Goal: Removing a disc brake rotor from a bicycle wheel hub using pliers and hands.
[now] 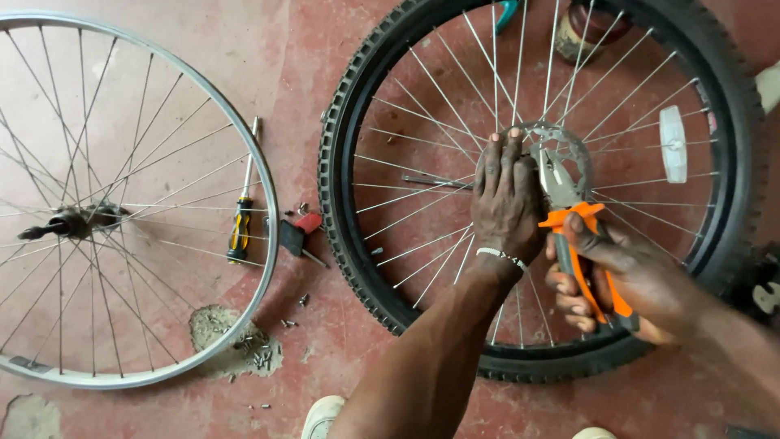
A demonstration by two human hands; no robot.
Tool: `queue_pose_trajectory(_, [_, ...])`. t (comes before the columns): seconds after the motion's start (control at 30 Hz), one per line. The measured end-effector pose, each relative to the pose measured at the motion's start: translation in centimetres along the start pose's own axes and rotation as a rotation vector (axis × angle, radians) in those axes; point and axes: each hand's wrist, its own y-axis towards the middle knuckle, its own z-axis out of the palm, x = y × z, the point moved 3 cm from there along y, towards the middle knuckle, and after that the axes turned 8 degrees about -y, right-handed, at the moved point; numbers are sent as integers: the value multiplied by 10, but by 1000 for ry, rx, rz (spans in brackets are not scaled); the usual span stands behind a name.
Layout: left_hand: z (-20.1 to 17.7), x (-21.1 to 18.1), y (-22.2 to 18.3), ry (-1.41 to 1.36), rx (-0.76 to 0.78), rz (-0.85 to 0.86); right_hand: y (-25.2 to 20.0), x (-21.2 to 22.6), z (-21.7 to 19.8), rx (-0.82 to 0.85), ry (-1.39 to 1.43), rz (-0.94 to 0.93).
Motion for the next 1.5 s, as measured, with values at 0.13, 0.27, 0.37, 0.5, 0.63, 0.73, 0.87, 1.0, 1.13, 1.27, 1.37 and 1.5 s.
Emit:
queue_pose_trajectory(0.13, [-1,0,1,-31,14,13,0,9,-12,-26,-145,39])
queue_pose_trajectory(0.27, [1,-1,2,-26,2,27,9,36,-46,-83,-387,158])
queue_pose_trajectory(0.37, [-1,1,3,-42,19,-4,34,63,-77,64,-422,339])
queue_pose_trajectory(0.5, [-4,-6,0,-3,13,-15,30,112,-63,13,-994,490])
queue_pose_trajectory(0.63, [-6,-6,3,75,26,-19,12,118,-54,-8,-1037,408])
queue_pose_trajectory(0.73, [-13,-4,4,59,45,7,-11,81,-49,-131,-735,263])
queue_pose_trajectory(0.87, [-14,5,5,103,99,26,-22,-8,-73,-71,-446,-38])
queue_pose_trajectory(1.0, [-13,2,4,145,114,85,-18,-106,-81,-512,-317,-169])
queue_pose_trajectory(1.13, [-19,-4,6,113,117,81,5,-177,-94,-899,-991,-232])
queue_pose_trajectory(1.27, [-24,-7,5,96,99,97,-25,-148,-37,-891,-1113,-85])
queue_pose_trajectory(1.37, [-29,-10,9,133,166,60,-32,-139,-27,-979,-1440,-91])
queue_pose_trajectory(1.5, [-41,-12,10,114,218,39,-54,-76,2,-1065,-1360,-631])
